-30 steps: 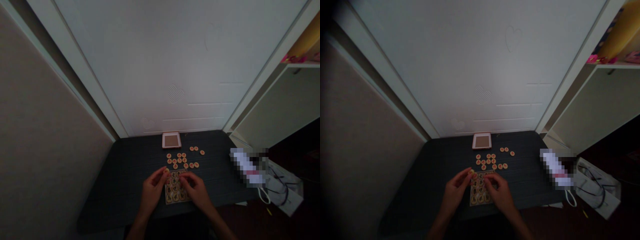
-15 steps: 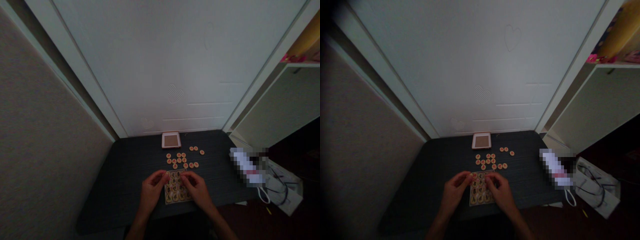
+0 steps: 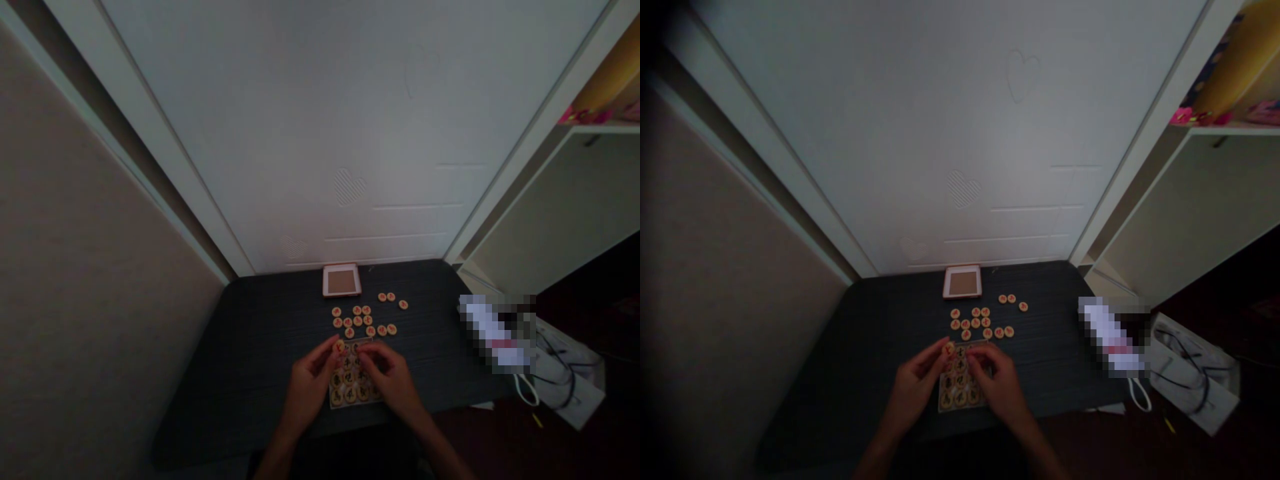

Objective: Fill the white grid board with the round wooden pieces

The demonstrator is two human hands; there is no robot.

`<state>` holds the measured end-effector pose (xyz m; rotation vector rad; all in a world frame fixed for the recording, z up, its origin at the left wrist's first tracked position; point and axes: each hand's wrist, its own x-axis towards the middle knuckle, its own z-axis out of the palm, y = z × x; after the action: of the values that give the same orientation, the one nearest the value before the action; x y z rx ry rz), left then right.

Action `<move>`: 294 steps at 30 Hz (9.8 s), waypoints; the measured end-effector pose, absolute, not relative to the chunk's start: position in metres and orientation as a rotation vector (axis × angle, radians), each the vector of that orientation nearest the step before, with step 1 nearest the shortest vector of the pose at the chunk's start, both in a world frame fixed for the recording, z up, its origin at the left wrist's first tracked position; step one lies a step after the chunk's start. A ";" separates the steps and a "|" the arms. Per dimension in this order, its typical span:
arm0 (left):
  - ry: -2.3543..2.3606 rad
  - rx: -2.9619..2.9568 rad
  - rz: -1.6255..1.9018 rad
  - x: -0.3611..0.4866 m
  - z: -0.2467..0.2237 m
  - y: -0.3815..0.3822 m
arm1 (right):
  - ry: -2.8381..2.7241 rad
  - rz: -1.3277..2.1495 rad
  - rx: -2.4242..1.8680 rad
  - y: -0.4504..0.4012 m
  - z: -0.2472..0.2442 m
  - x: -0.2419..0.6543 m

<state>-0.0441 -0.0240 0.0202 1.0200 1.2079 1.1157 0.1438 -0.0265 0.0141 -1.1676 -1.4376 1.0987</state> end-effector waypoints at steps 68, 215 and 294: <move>1.402 2.204 0.928 -0.078 -0.011 -0.020 | -1.328 1.221 -1.177 -0.020 0.003 0.143; 1.439 2.153 0.941 -0.077 -0.013 -0.019 | -1.910 0.796 -1.293 -0.025 0.003 0.106; 1.495 2.193 0.870 -0.075 -0.004 -0.020 | -2.150 0.221 -1.463 0.025 -0.001 0.182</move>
<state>-0.0752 -0.0205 -0.0038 2.1925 1.4948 0.8702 0.1820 0.0250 -0.0006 -1.4629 -2.1502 0.2206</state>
